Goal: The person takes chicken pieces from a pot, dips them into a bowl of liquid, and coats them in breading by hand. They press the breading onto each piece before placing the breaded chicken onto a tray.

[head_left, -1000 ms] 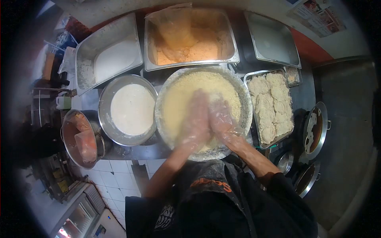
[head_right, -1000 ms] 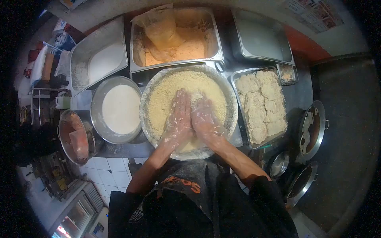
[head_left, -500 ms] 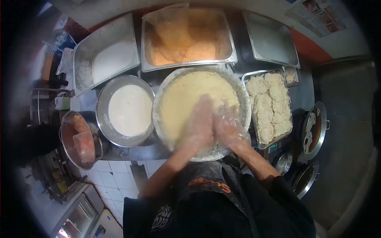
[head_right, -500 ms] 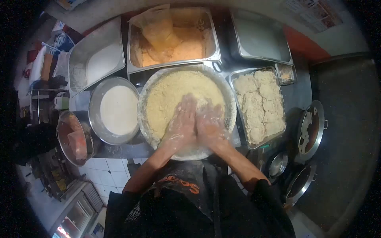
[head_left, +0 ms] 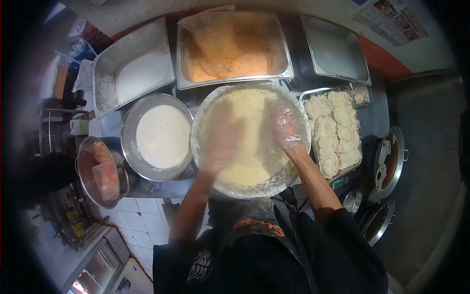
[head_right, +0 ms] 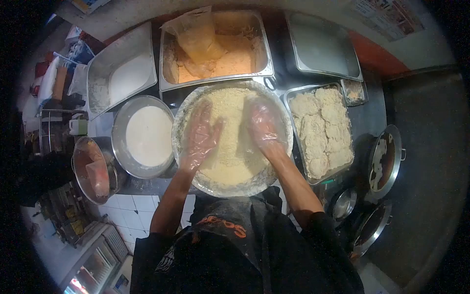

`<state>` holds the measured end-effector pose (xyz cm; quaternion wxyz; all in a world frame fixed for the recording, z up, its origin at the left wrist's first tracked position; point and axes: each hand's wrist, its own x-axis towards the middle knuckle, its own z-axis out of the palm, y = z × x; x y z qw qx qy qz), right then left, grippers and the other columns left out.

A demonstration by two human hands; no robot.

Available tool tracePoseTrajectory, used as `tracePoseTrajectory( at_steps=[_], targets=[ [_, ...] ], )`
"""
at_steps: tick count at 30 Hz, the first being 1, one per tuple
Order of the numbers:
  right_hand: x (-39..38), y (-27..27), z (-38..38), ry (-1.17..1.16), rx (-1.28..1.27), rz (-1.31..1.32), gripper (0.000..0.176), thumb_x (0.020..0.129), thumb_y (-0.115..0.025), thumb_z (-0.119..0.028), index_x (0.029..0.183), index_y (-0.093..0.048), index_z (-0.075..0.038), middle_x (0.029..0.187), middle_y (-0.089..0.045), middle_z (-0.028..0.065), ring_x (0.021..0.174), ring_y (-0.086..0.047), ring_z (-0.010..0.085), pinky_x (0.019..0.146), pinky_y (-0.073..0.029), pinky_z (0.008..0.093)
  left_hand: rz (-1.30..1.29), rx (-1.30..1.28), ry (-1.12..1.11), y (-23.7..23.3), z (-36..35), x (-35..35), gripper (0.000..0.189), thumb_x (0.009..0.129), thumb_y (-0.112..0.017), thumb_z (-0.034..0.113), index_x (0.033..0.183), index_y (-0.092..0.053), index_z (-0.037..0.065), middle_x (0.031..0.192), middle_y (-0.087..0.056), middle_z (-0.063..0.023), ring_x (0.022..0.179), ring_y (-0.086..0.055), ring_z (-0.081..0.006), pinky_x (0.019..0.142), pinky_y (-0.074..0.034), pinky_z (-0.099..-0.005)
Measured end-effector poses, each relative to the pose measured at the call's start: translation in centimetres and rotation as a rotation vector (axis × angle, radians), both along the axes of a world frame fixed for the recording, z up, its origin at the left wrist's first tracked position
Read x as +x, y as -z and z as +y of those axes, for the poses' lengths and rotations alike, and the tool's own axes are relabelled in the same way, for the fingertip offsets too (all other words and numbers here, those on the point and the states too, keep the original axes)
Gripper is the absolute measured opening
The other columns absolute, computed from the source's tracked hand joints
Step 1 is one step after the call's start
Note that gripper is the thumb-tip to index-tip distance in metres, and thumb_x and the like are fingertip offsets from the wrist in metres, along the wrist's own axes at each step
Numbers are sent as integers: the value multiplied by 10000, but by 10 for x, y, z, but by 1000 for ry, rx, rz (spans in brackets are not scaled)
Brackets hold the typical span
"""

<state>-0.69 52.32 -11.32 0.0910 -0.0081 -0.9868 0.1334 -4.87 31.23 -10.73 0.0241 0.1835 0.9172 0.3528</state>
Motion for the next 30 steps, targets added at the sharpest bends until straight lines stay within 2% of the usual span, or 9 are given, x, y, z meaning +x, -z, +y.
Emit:
tracePoseTrajectory(
  at_steps=[2, 4, 5, 8, 12, 17, 21, 26, 30],
  targets=[
    [-1, 7, 7, -93, -70, -37, 321, 942, -520, -140, 1208, -637, -5, 1132, -652, 242, 1057, -621, 395, 971, -476, 490, 24, 15, 29, 10, -2, 6, 684, 974, -604, 395, 1479, -411, -23, 1485, -451, -260, 1408, -403, -395, 1173, -343, -457],
    [-9, -10, 2, -185, -142, -84, 319, 955, -520, -157, 1218, -636, -18, 1114, -656, 241, 1041, -627, 388, 951, -484, 492, -364, 830, 130, 9, 0, 23, 663, 982, -588, 388, 1474, -415, -21, 1470, -462, -255, 1392, -425, -385, 1157, -373, -454],
    [-18, -24, -3, -83, -425, -219, 332, 973, -511, -191, 1243, -630, -37, 1128, -655, 237, 1059, -625, 373, 954, -484, 487, -366, 831, 122, 11, 6, 22, 663, 982, -588, 388, 1474, -415, -21, 1470, -462, -255, 1392, -425, -385, 1157, -373, -454],
    [-51, -33, -30, -113, -490, -439, 354, 1007, -485, -258, 1285, -621, -86, 1179, -649, 213, 1117, -609, 346, 989, -467, 475, -100, -303, 526, 15, 25, 17, 501, 992, -570, 309, 1414, -500, 49, 1429, -516, -202, 1267, -545, -343, 1038, -473, -443],
    [-66, -19, -43, -620, 9, -234, 439, 1027, -445, -374, 1402, -549, -171, 1358, -581, 156, 1313, -501, 310, 1127, -377, 466, -284, -258, 662, 78, 37, 30, 457, 1031, -486, 156, 1431, -448, -62, 1379, -549, -231, 1194, -604, -280, 1020, -517, -375],
    [-62, 41, -27, -660, -4, -230, 554, 997, -412, -495, 1486, -445, -236, 1511, -459, 116, 1445, -366, 280, 1227, -236, 484, -1585, 1537, 398, 139, 16, 67, 525, 973, -611, 320, 1438, -484, 111, 1405, -566, -93, 1279, -546, -218, 1065, -457, -387],
    [-65, 16, -37, -655, -169, -267, 616, 968, -412, -563, 1499, -426, -252, 1559, -420, 87, 1466, -344, 270, 1248, -182, 479, -862, 457, 475, 84, 16, 37, 458, 1036, -482, 196, 1406, -445, -72, 1388, -530, -252, 1310, -528, -376, 1113, -454, -497],
    [-48, 2, -54, -628, 2, -548, 588, 967, -431, -559, 1466, -490, -253, 1557, -431, 55, 1464, -350, 265, 1236, -217, 465, -644, 394, 476, 86, -18, 62, 426, 1035, -480, 188, 1380, -465, -62, 1371, -543, -236, 1278, -555, -347, 1080, -484, -473],
    [-49, 45, -44, -654, -105, -218, 585, 955, -460, -587, 1424, -542, -248, 1538, -458, 42, 1457, -359, 266, 1224, -226, 492, -673, 435, 466, 88, -4, 55, 401, 1034, -479, 181, 1359, -482, -55, 1358, -554, -224, 1252, -577, -323, 1054, -508, -453]
  ],
)
